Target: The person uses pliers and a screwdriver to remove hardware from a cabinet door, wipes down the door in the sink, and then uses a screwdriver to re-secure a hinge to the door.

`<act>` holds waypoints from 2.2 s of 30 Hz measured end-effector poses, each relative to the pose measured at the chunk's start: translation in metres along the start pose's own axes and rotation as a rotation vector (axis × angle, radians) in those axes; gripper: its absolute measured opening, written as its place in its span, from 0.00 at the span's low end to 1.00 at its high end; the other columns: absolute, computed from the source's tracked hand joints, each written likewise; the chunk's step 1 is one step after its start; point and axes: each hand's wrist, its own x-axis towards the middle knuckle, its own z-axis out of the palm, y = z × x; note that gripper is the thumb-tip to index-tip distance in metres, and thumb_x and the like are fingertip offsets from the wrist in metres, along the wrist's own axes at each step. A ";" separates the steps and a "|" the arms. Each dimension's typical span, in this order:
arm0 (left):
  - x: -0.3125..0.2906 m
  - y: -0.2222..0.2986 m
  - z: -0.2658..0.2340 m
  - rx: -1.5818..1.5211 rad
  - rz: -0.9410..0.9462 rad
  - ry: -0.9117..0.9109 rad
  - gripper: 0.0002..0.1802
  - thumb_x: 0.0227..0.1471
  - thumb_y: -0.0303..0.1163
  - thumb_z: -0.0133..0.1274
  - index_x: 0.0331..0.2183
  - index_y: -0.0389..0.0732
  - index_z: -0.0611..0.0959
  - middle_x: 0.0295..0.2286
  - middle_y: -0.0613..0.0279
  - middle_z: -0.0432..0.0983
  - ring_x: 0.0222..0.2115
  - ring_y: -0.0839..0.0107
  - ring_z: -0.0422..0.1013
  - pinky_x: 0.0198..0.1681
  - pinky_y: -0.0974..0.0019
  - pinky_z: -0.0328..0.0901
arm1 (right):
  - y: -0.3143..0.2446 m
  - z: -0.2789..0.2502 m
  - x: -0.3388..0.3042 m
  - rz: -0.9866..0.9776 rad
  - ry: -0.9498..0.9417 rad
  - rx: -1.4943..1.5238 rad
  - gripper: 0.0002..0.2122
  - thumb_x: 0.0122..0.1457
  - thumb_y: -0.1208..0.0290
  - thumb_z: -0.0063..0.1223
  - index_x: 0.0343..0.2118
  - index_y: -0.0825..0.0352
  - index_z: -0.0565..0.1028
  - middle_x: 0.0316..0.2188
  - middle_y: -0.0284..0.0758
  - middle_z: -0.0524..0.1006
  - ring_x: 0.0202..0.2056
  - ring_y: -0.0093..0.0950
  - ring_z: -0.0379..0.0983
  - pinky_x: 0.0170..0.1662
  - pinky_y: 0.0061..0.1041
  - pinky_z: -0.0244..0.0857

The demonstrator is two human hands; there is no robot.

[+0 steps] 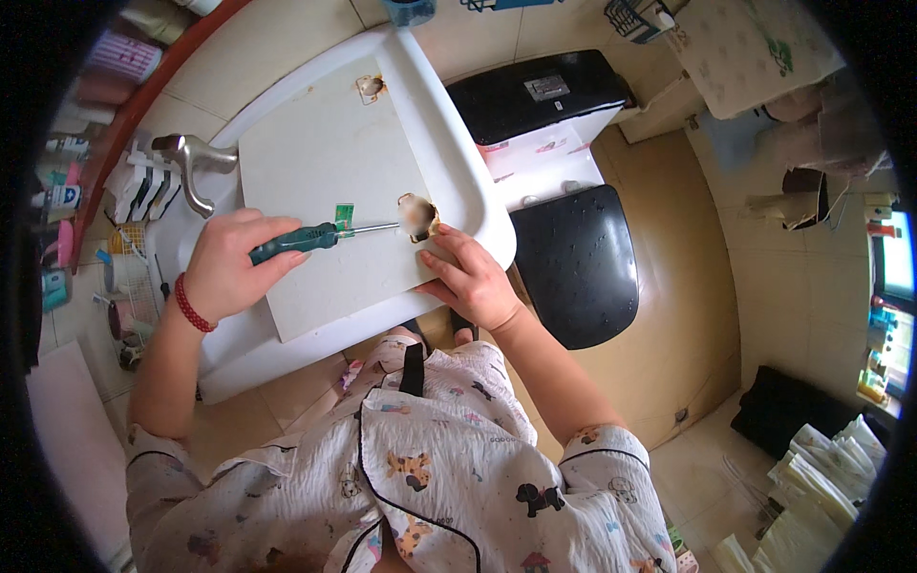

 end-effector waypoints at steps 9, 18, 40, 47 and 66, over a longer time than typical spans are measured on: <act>0.031 0.008 -0.010 0.114 0.162 -0.126 0.12 0.35 0.29 0.59 0.29 0.39 0.81 0.16 0.58 0.69 0.18 0.62 0.66 0.21 0.64 0.60 | 0.006 0.009 -0.010 -0.040 0.109 -0.058 0.21 0.35 0.66 0.66 0.35 0.66 0.74 0.37 0.39 0.71 0.44 0.38 0.69 0.43 0.31 0.68; 0.041 0.015 -0.015 0.137 0.224 -0.146 0.12 0.34 0.29 0.59 0.28 0.38 0.80 0.15 0.57 0.68 0.16 0.61 0.65 0.20 0.64 0.60 | 0.003 0.007 -0.008 -0.008 0.148 -0.028 0.21 0.32 0.66 0.67 0.32 0.68 0.73 0.37 0.40 0.71 0.42 0.38 0.70 0.44 0.31 0.68; 0.030 0.005 -0.011 0.165 0.258 -0.075 0.11 0.35 0.30 0.59 0.27 0.41 0.80 0.14 0.60 0.65 0.14 0.62 0.64 0.17 0.64 0.58 | -0.016 0.016 -0.013 0.304 0.137 0.003 0.24 0.29 0.68 0.67 0.37 0.63 0.76 0.40 0.40 0.68 0.38 0.36 0.70 0.39 0.30 0.69; 0.035 0.008 -0.010 0.177 0.263 -0.124 0.11 0.35 0.30 0.59 0.28 0.41 0.80 0.14 0.60 0.65 0.14 0.62 0.64 0.17 0.64 0.59 | -0.016 0.013 -0.013 0.316 0.117 0.006 0.24 0.29 0.72 0.69 0.37 0.64 0.77 0.42 0.42 0.68 0.39 0.34 0.71 0.40 0.28 0.70; 0.054 0.007 -0.008 -0.114 -0.186 -0.317 0.08 0.42 0.27 0.56 0.26 0.32 0.80 0.16 0.60 0.71 0.16 0.78 0.64 0.21 0.73 0.59 | -0.011 0.019 -0.017 0.252 0.208 0.014 0.23 0.28 0.69 0.67 0.33 0.67 0.76 0.38 0.41 0.71 0.41 0.38 0.70 0.41 0.31 0.68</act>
